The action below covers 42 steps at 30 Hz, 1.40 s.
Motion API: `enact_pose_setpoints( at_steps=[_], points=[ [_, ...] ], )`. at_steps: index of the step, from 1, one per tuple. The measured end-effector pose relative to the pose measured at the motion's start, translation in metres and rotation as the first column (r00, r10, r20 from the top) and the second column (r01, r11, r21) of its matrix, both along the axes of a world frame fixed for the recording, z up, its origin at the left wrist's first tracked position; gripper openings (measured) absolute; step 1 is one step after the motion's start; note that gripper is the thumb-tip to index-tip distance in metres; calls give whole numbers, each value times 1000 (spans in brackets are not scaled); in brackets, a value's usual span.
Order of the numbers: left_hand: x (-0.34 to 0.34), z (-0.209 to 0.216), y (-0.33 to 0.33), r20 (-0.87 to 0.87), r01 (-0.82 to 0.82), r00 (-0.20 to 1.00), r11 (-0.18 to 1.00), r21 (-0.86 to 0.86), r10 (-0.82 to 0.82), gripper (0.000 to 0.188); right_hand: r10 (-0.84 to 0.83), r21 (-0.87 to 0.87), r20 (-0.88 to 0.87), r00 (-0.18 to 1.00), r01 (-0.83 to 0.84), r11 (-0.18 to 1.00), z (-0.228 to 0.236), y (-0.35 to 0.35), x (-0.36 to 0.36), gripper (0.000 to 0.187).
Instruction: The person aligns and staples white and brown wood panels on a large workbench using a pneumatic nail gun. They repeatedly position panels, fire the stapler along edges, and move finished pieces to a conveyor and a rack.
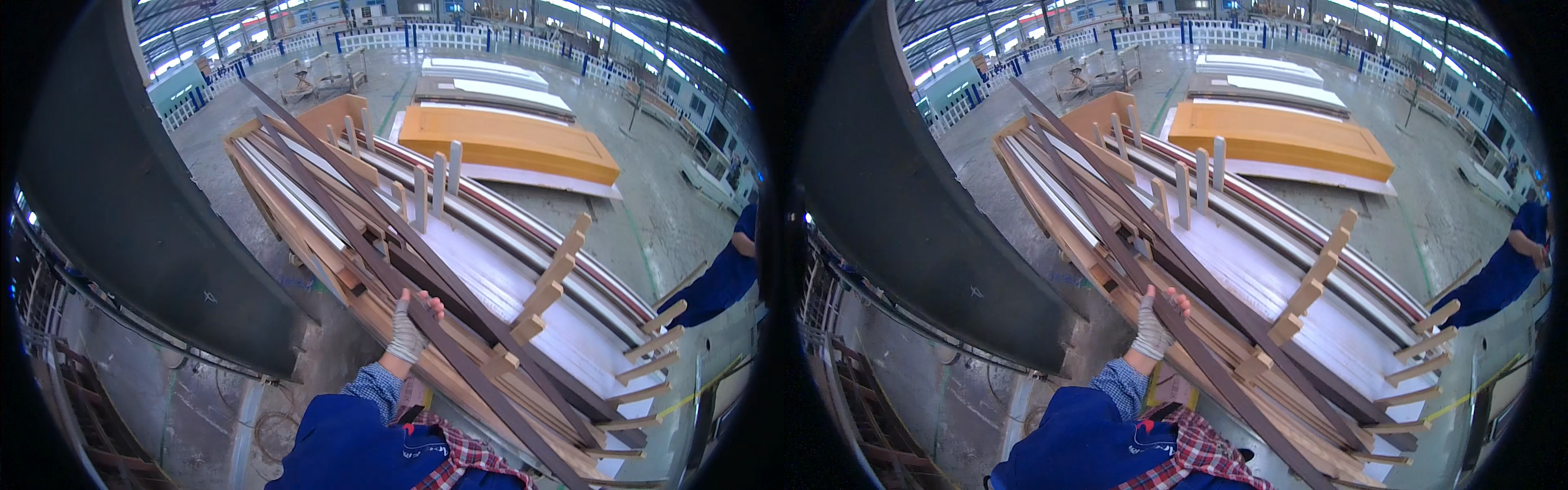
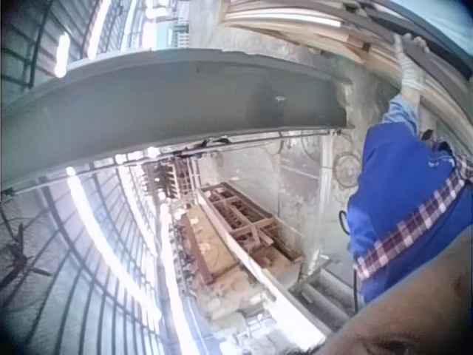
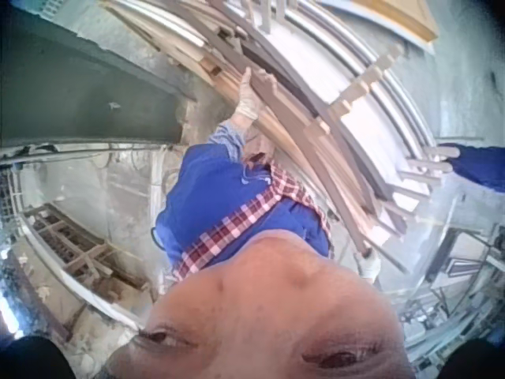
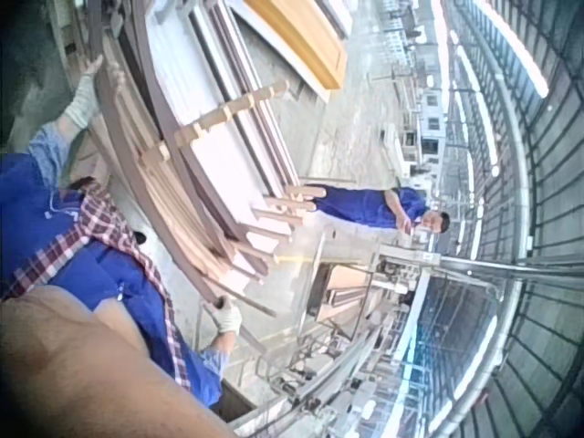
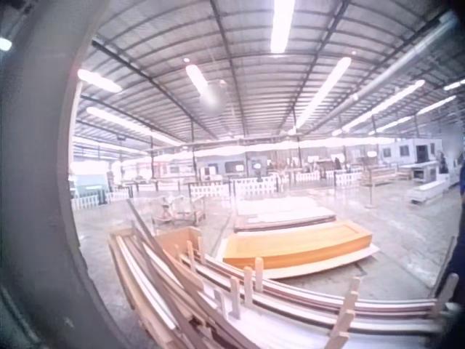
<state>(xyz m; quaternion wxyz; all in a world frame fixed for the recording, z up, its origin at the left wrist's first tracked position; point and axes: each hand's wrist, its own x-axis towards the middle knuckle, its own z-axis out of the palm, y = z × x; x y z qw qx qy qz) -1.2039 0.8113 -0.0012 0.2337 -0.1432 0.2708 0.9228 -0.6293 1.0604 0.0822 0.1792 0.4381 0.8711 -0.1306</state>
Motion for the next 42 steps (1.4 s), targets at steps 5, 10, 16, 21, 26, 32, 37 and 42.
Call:
enact_pose_setpoints(
  at_steps=[5, 10, 16, 21, 26, 32, 37, 42],
  points=[
    [36, 16, -2, -140, 169, 977, 984, 63, -159, 28, 42, 134, 19, 999, -44, 990, -46, -31, -9, 37],
    [115, -10, -18, -178, 431, 871, 886, -171, -458, 23, 11, 186, -308, 951, 49, 981, -86, -86, -61, 30],
    [162, -28, -70, -476, 454, 198, 510, -730, -857, 24, 3, 146, -352, 936, 51, 988, -96, -124, -85, 35],
    [178, -29, -75, -447, 563, -134, 303, -768, -884, 27, -12, 102, -398, 917, 58, 993, -117, -144, -62, 37],
    [209, -18, -48, -467, 623, -350, 170, -764, -812, 31, -186, -42, -388, 903, 184, 982, -144, -171, -37, 32],
    [283, 5, -12, -527, 669, -538, 47, -741, -658, 35, -306, -111, -607, 734, 303, 947, -140, -226, -5, 32],
    [378, 28, 7, -604, 700, -618, -5, -714, -503, 39, -490, -218, -673, 554, 484, 847, -135, -274, 60, 24],
    [486, 69, 7, -749, 830, -527, -53, -555, -401, 44, -584, -225, -705, 402, 654, 722, -149, -322, 157, 32]
  ],
)
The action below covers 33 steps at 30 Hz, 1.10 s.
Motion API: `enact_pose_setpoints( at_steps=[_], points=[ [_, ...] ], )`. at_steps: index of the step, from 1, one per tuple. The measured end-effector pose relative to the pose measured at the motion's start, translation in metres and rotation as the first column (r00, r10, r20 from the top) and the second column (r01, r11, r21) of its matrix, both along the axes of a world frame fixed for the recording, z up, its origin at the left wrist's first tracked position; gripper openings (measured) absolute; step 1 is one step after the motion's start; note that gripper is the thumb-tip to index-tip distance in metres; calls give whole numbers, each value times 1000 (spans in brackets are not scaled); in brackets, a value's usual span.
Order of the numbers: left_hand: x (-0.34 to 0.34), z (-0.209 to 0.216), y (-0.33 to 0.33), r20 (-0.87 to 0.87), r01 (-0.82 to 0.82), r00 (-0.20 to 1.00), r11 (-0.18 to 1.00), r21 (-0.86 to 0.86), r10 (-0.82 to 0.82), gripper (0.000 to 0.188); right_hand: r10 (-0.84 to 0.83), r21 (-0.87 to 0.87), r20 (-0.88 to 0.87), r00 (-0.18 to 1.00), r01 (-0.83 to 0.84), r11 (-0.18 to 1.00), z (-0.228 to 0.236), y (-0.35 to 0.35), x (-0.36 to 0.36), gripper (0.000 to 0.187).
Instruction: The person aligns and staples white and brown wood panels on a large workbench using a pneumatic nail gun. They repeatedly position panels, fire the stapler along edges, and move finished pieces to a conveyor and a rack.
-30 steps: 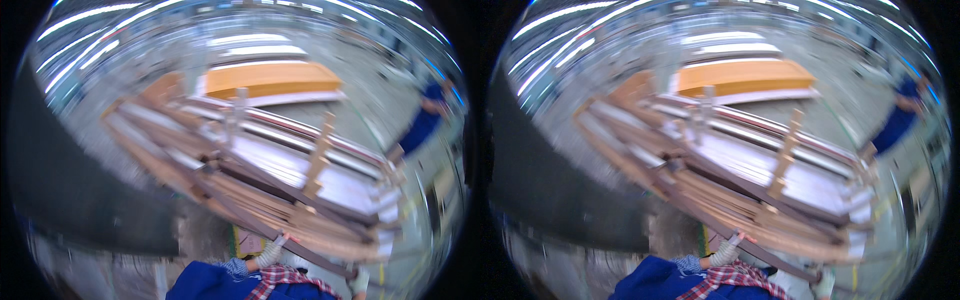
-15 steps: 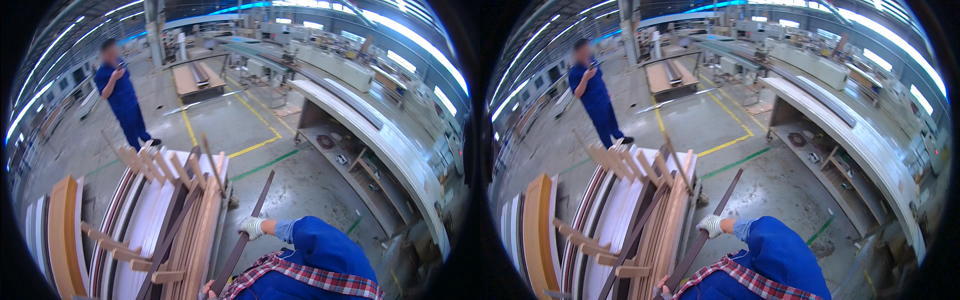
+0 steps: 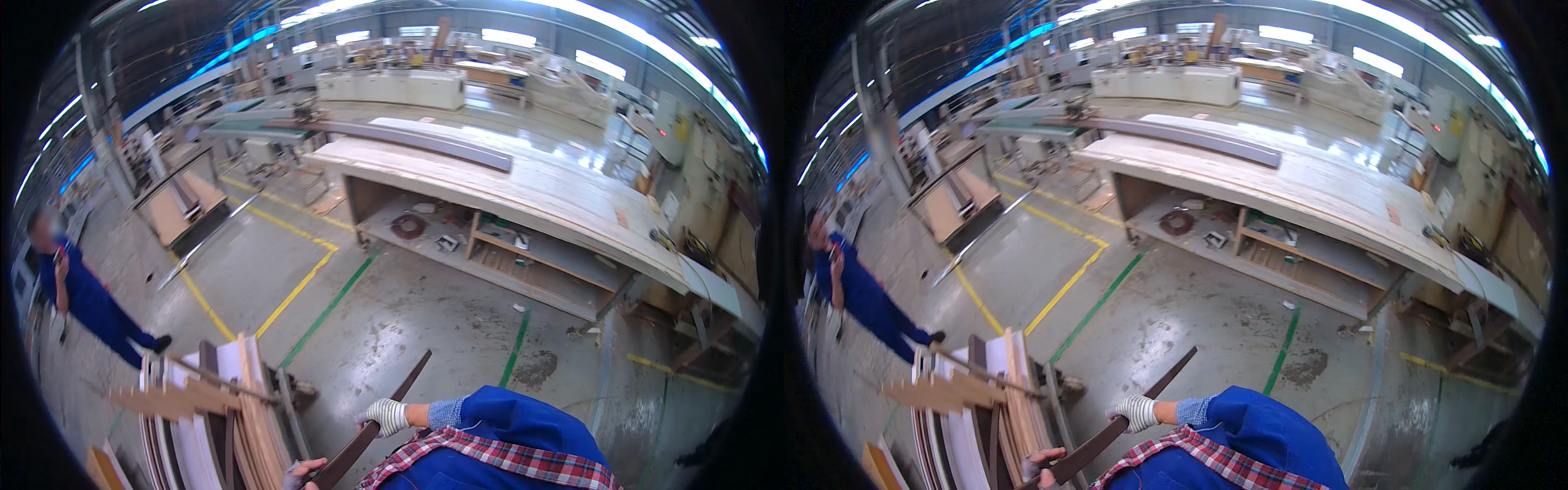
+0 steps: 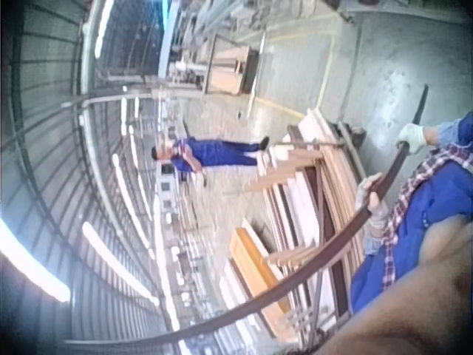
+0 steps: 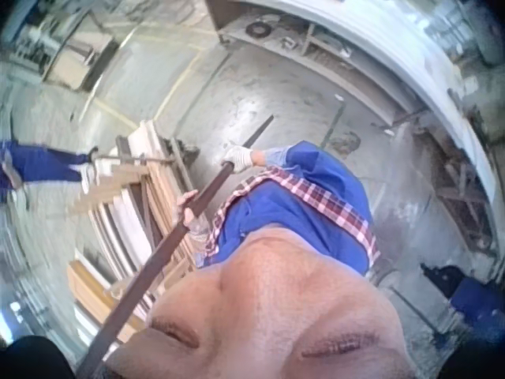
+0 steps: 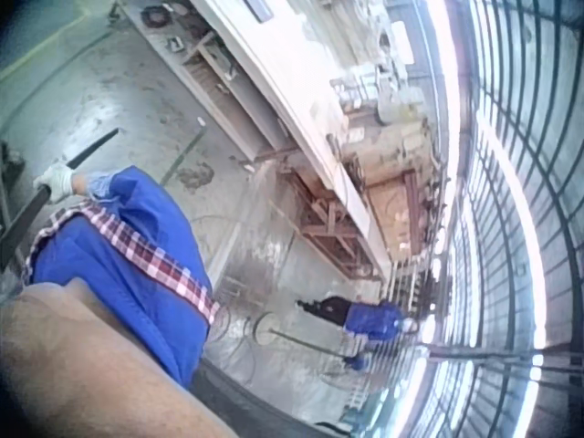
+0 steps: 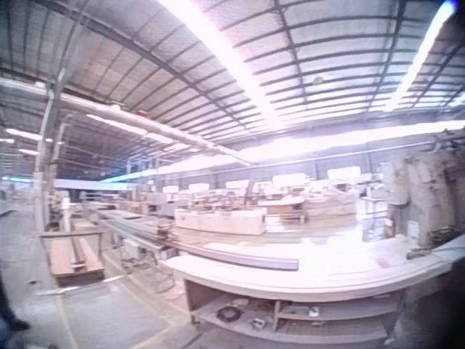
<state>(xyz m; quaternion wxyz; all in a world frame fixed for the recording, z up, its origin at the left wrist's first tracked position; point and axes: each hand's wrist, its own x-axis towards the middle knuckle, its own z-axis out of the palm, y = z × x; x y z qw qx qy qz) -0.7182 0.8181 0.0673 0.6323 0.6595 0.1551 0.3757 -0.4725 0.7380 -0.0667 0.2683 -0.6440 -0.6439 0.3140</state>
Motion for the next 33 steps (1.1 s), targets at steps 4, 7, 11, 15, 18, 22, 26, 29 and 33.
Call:
enact_pose_setpoints(
  at_steps=[4, 7, 11, 15, 18, 22, 26, 29, 33],
  points=[
    [106, 39, -4, 459, 205, 880, 969, -137, -121, 34, -219, 24, 12, 976, 219, 976, -17, -57, 83, 32],
    [176, 58, -13, 476, 339, 855, 915, -218, -203, 33, -377, 59, -18, 926, 377, 924, -20, -103, 124, 31],
    [257, 68, -23, 480, 526, 822, 735, -429, -307, 30, -586, 57, -61, 808, 589, 806, -2, -148, 157, 45],
    [345, 67, -17, 414, 374, 891, 817, -439, -185, 27, -746, 210, -128, 653, 753, 623, 32, -159, 188, 47],
    [409, 68, 6, 463, 524, 832, 711, -469, -307, 29, -829, 297, -108, 549, 813, 500, 52, -159, 221, 46],
    [500, 59, 36, 514, 590, 799, 574, -569, -312, 24, -856, 313, -49, 514, 822, 476, 57, -161, 271, 40],
    [591, 59, 80, 525, 622, 762, 654, -430, -380, 33, -896, 108, -139, 421, 906, 409, 55, -185, 330, 48],
    [650, 72, 128, 517, 619, 765, 658, -429, -383, 35, -897, -364, -357, 262, 845, 391, 62, -208, 373, 38],
    [721, 68, 142, 263, 406, 914, 718, -565, -310, 39, -912, -668, -309, 269, 621, 410, 89, -237, 429, 44]
  ],
)
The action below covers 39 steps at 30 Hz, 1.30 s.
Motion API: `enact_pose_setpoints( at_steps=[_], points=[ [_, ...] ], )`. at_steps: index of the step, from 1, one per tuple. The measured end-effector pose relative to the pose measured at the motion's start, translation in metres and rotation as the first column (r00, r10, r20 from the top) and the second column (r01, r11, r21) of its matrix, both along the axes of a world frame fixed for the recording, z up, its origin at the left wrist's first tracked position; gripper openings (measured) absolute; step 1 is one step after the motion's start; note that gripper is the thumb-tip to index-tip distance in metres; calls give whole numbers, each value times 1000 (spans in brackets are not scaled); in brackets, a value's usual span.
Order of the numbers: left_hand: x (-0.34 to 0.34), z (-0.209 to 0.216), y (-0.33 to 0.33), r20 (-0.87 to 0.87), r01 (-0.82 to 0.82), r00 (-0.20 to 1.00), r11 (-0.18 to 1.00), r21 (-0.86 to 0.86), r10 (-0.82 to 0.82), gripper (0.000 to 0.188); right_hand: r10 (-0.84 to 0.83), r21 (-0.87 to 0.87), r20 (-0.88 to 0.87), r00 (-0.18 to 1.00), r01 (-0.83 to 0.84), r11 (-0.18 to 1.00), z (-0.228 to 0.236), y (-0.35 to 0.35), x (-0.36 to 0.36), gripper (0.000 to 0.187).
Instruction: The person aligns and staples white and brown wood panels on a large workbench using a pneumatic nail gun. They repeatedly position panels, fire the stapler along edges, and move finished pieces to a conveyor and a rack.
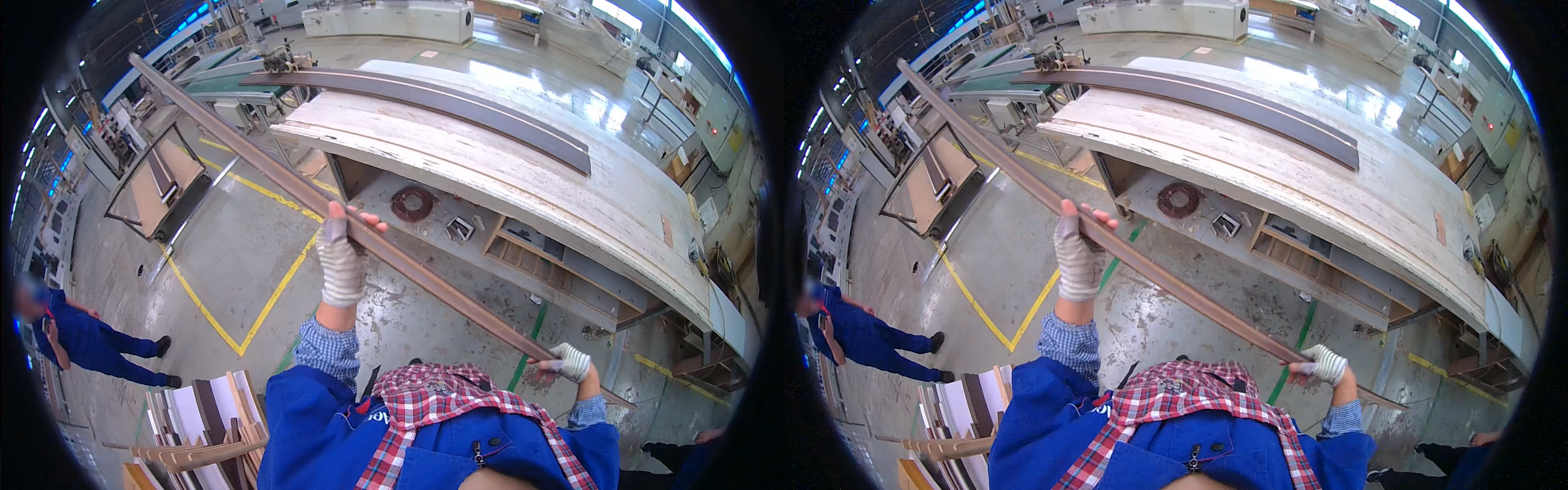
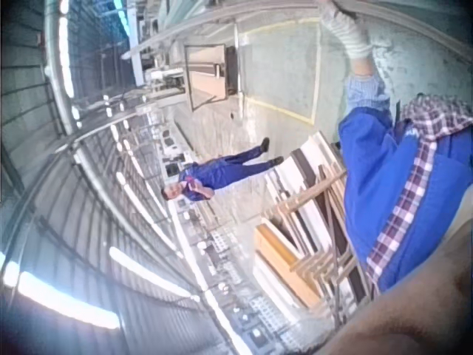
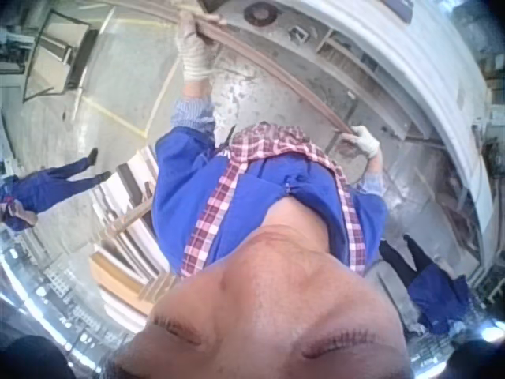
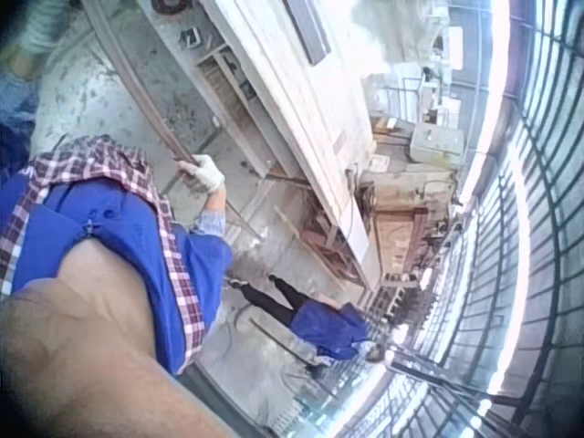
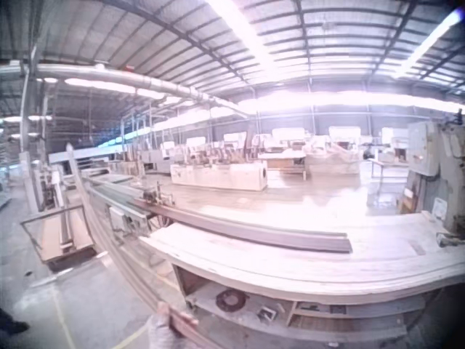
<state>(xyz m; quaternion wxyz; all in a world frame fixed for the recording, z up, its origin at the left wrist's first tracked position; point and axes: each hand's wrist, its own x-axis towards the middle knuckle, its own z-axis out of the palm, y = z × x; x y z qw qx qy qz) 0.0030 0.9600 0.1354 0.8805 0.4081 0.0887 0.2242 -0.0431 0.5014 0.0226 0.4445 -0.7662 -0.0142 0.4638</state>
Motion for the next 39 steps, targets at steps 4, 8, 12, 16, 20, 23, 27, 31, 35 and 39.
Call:
enact_pose_setpoints(
  at_steps=[4, 8, 12, 16, 20, 23, 27, 31, 35, 39],
  points=[
    [66, -21, -12, -111, -12, 994, 1000, 8, 13, 42, -64, 90, 2, 998, 64, 994, 32, -23, 43, 49],
    [116, -49, -31, -136, 56, 989, 997, -55, -63, 43, -91, -125, 125, 988, 107, 986, 59, -49, 82, 54],
    [172, -64, -52, -147, 99, 983, 992, -72, -109, 42, -29, -269, 492, 870, 184, 945, 81, -77, 123, 61],
    [229, -63, -77, -128, 189, 973, 982, -29, -191, 36, -2, -325, 711, 704, 331, 886, 104, -106, 173, 61],
    [276, -66, -109, -126, 230, 965, 973, -17, -230, 29, 101, -449, 744, 661, 383, 807, 116, -143, 216, 56],
    [305, -79, -142, -125, 228, 967, 973, 25, -223, 28, 69, -324, 869, 490, 457, 828, 97, -160, 258, 56],
    [329, -107, -198, -71, 352, 935, 934, 62, -347, 27, 124, -413, 819, 560, 426, 805, 76, -169, 311, 46],
    [353, -140, -220, -108, 309, 946, 951, 7, -306, 31, 196, -498, 749, 633, 343, 797, 49, -166, 361, 46],
    [383, -176, -205, -288, 376, 899, 918, 122, -330, 23, 171, -577, 546, 820, 220, 787, -5, -158, 398, 56],
    [420, -213, -184, -402, 259, 876, 963, -73, -266, 32, 263, -613, 536, 802, 156, 774, -53, -146, 433, 72]
  ],
)
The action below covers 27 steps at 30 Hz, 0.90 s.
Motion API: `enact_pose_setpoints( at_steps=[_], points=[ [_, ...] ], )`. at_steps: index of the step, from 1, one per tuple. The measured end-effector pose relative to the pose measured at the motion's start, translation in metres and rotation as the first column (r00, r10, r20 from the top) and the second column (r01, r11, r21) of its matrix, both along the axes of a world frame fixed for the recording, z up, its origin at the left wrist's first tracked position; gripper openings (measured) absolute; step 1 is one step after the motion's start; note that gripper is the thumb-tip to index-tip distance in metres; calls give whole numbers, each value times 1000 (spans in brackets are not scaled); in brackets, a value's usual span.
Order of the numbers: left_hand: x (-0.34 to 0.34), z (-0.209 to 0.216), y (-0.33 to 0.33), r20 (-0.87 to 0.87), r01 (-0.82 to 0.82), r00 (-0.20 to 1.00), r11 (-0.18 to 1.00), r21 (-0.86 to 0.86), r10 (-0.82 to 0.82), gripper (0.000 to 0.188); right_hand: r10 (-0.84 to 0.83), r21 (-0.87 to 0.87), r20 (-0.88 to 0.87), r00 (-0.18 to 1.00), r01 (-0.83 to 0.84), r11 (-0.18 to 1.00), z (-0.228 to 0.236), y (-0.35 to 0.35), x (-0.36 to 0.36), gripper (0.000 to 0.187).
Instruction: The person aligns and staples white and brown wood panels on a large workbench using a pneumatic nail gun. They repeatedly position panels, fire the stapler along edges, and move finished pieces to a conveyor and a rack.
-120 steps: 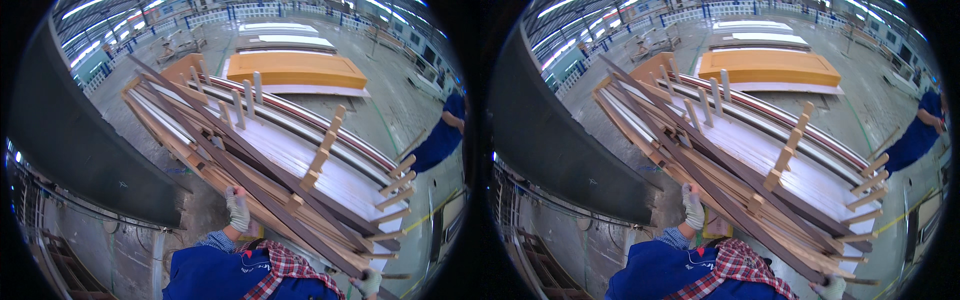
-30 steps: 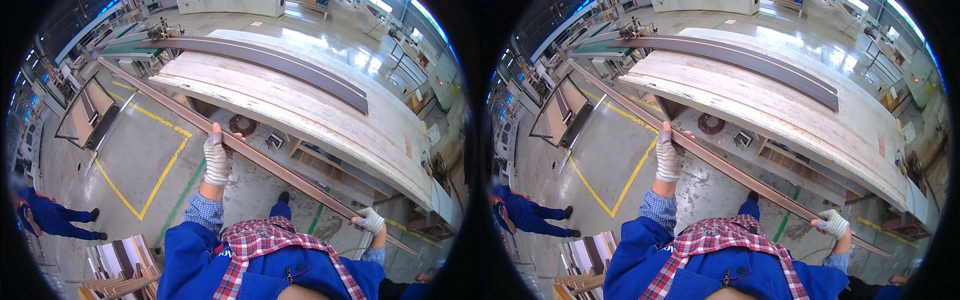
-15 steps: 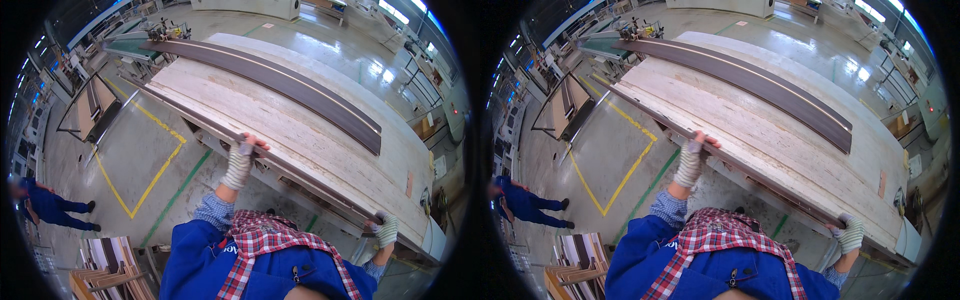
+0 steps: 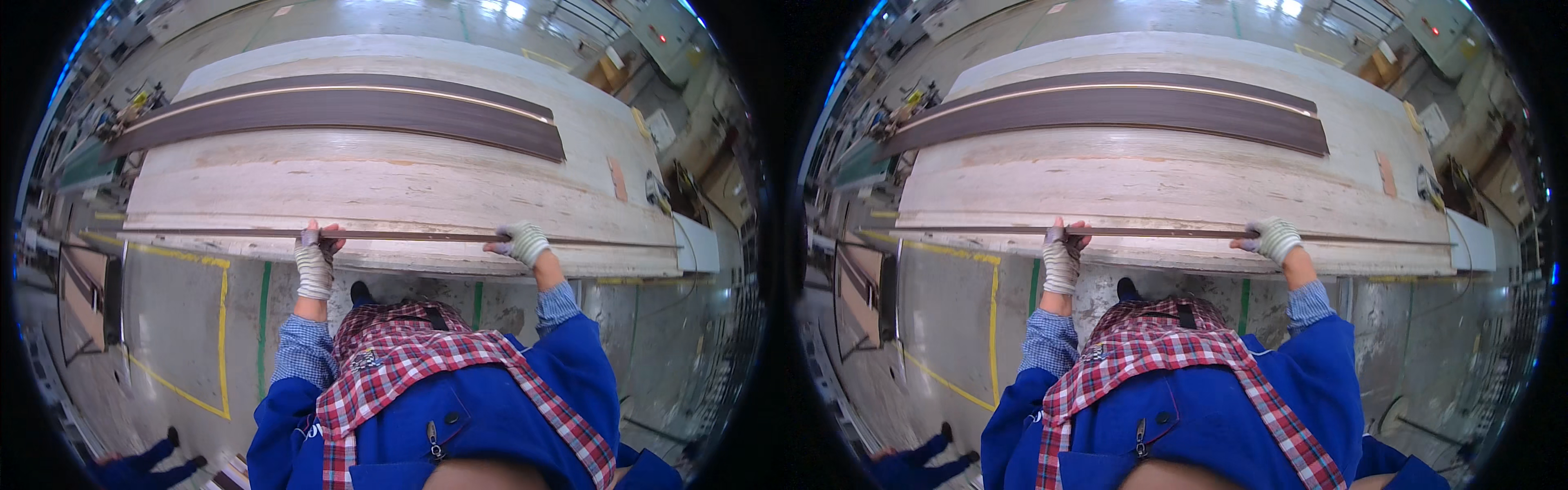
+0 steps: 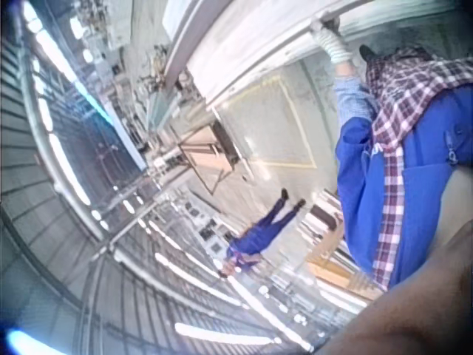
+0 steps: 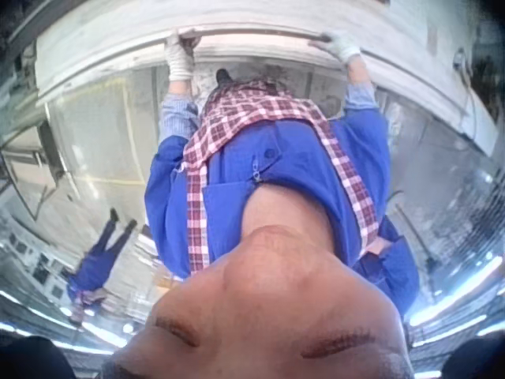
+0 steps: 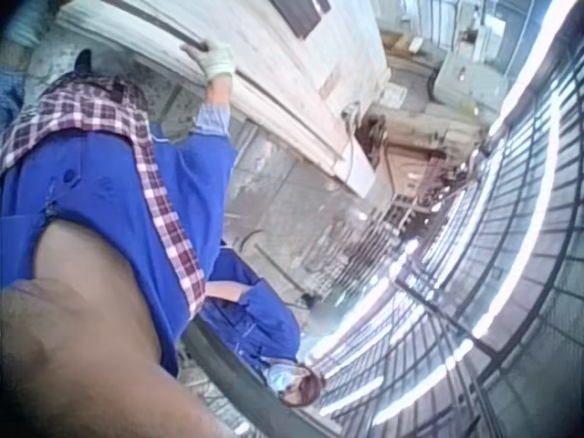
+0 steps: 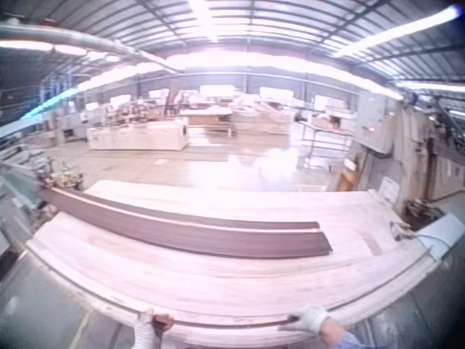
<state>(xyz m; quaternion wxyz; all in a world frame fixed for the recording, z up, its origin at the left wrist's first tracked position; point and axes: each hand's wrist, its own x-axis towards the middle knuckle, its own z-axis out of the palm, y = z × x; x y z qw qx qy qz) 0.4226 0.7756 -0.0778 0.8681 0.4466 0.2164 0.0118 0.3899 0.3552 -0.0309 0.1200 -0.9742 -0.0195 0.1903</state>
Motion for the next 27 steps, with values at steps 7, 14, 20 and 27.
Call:
enact_pose_setpoints(
  at_steps=[7, 14, 20, 27],
  points=[
    [35, -78, 0, -208, 100, 975, 993, 70, -83, 34, 82, -47, 402, 912, -69, 996, -53, 102, 23, 77],
    [52, -93, 13, -359, 276, 892, 960, -45, -273, 34, 190, 215, 457, 869, -315, 924, -64, 272, 70, 96],
    [55, -96, 9, -389, 100, 909, 985, -142, -148, 20, -167, 120, 473, 865, 124, 985, -96, 171, 52, 102],
    [69, -116, 9, -463, 87, 870, 976, -198, -171, 18, -221, -228, 518, 826, 383, 895, -105, 84, 45, 72]
  ],
)
